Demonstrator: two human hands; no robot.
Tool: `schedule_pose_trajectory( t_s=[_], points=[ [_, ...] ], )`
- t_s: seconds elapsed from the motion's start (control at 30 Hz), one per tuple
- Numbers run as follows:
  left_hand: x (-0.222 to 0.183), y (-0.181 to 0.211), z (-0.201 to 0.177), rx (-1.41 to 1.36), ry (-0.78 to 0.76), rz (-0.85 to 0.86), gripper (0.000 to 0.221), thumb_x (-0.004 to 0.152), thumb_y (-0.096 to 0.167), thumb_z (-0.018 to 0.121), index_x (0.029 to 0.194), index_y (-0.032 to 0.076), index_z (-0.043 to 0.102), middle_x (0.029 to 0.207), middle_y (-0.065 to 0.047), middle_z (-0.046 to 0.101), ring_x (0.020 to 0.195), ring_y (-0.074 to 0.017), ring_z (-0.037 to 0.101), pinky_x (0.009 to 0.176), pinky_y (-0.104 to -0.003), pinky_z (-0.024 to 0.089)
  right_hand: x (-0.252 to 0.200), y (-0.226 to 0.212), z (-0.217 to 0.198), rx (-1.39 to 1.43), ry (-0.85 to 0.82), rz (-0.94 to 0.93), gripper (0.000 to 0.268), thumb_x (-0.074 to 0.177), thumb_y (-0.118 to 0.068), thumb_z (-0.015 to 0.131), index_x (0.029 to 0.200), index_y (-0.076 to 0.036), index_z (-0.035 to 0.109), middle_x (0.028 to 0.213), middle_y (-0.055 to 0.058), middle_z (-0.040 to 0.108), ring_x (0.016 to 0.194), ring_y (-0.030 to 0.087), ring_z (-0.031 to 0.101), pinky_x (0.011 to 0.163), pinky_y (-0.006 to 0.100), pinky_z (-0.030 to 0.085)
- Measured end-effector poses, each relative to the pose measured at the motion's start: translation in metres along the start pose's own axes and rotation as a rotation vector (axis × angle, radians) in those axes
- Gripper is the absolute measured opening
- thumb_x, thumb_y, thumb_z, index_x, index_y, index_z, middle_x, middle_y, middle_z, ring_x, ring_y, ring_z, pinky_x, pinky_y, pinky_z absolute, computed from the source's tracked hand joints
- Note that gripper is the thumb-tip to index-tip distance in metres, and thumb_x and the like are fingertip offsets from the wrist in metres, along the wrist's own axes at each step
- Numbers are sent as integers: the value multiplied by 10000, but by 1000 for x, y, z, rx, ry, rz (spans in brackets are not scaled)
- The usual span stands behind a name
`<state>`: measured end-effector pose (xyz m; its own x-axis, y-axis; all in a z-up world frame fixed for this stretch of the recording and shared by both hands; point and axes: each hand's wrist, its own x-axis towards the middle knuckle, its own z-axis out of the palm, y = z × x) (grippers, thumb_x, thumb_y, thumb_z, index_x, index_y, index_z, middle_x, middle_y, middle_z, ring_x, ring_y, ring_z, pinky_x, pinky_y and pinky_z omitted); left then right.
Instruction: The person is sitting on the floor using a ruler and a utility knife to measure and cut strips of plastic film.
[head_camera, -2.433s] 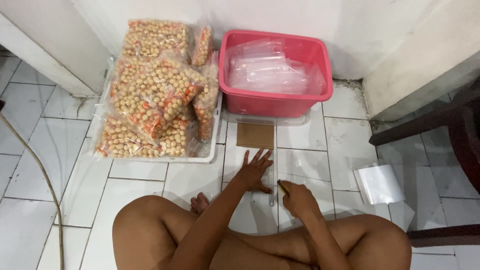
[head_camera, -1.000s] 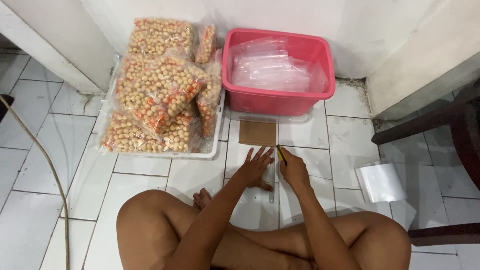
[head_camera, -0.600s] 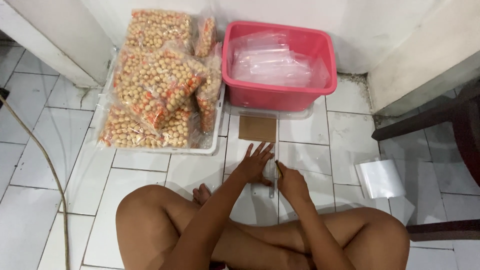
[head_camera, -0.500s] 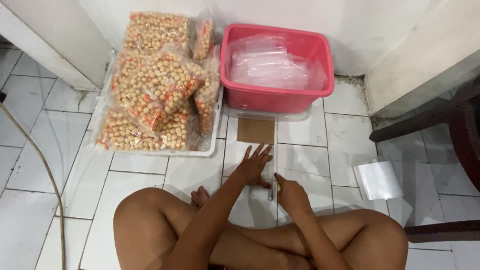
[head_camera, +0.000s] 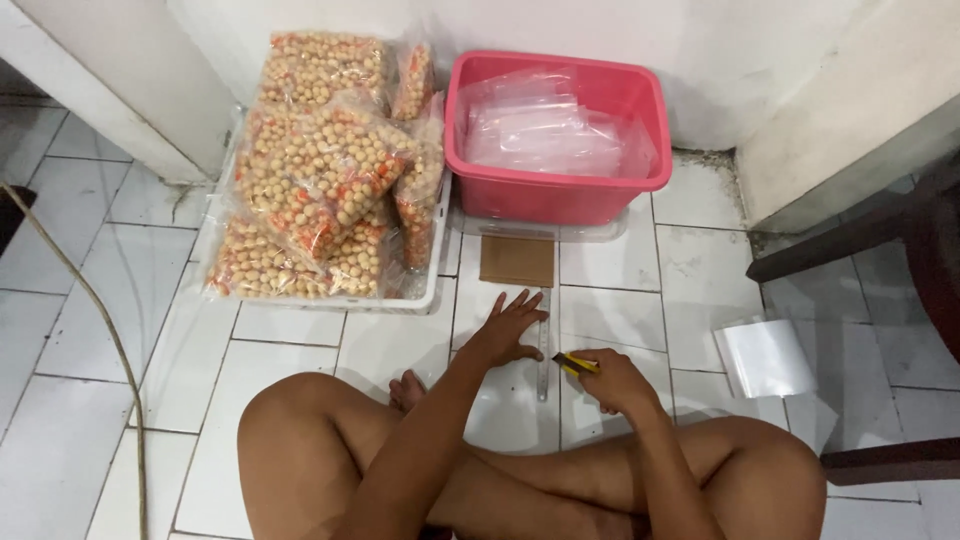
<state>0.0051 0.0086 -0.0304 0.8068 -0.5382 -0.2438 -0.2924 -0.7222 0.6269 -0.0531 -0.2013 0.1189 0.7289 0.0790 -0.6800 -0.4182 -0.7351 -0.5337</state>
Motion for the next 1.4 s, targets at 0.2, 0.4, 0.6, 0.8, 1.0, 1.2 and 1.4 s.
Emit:
schedule_pose_trajectory(
  t_s=[0.2,0.4,0.6,0.8,1.0,1.2,1.4],
  points=[
    [-13,15,-13,-50,13,-22,719,915,586,662,1489,211,442,1704,-59,233,1591,-259,123,1299,-515,-55,6,12,7,111,123,-91,471,953,-118,549,1415,-75,626,684,219,673,421,202,591,337,267,497],
    [-15,16,-16,-5,15,-23,903,847,590,723,1571,223,328,1697,-42,249,1585,-236,148,1307,-497,-29,23,20,25,-2,353,-370,633,1011,-123,482,1581,41,261,1331,484,499,1203,584,579,1007,644,510],
    [-21,18,-19,-38,78,-12,781,982,506,614,1606,171,285,1666,-65,316,1567,-260,195,1308,-495,6,48,22,34,-301,295,-164,748,1061,-302,435,1658,-93,36,1400,316,508,1165,445,652,907,553,577],
    [-17,7,-11,-30,137,37,789,957,478,648,1595,156,315,1640,-80,370,1552,-287,241,1305,-506,41,68,37,26,-272,329,-135,807,1043,-270,536,1661,-76,54,1362,315,514,1222,470,601,947,579,567],
    [-29,4,-22,-110,121,0,832,914,422,722,1600,177,320,1621,-64,408,1552,-269,250,1311,-460,19,90,55,27,-262,333,-72,848,1038,-353,536,1676,-144,18,1390,263,508,1259,419,588,934,550,573],
    [-28,-1,-22,-203,118,-23,931,813,413,820,1593,217,350,1593,-50,450,1545,-234,274,1319,-413,4,101,68,25,-187,375,-54,828,1033,-323,546,1685,-180,55,1373,253,522,1241,405,599,899,566,577],
    [-31,6,-30,-275,79,-62,979,744,372,886,1573,193,397,1589,-54,460,1552,-210,270,1320,-370,-13,107,70,15,-172,396,-21,794,1039,-265,517,1683,-177,63,1403,276,496,1249,454,599,912,607,558]
  ],
)
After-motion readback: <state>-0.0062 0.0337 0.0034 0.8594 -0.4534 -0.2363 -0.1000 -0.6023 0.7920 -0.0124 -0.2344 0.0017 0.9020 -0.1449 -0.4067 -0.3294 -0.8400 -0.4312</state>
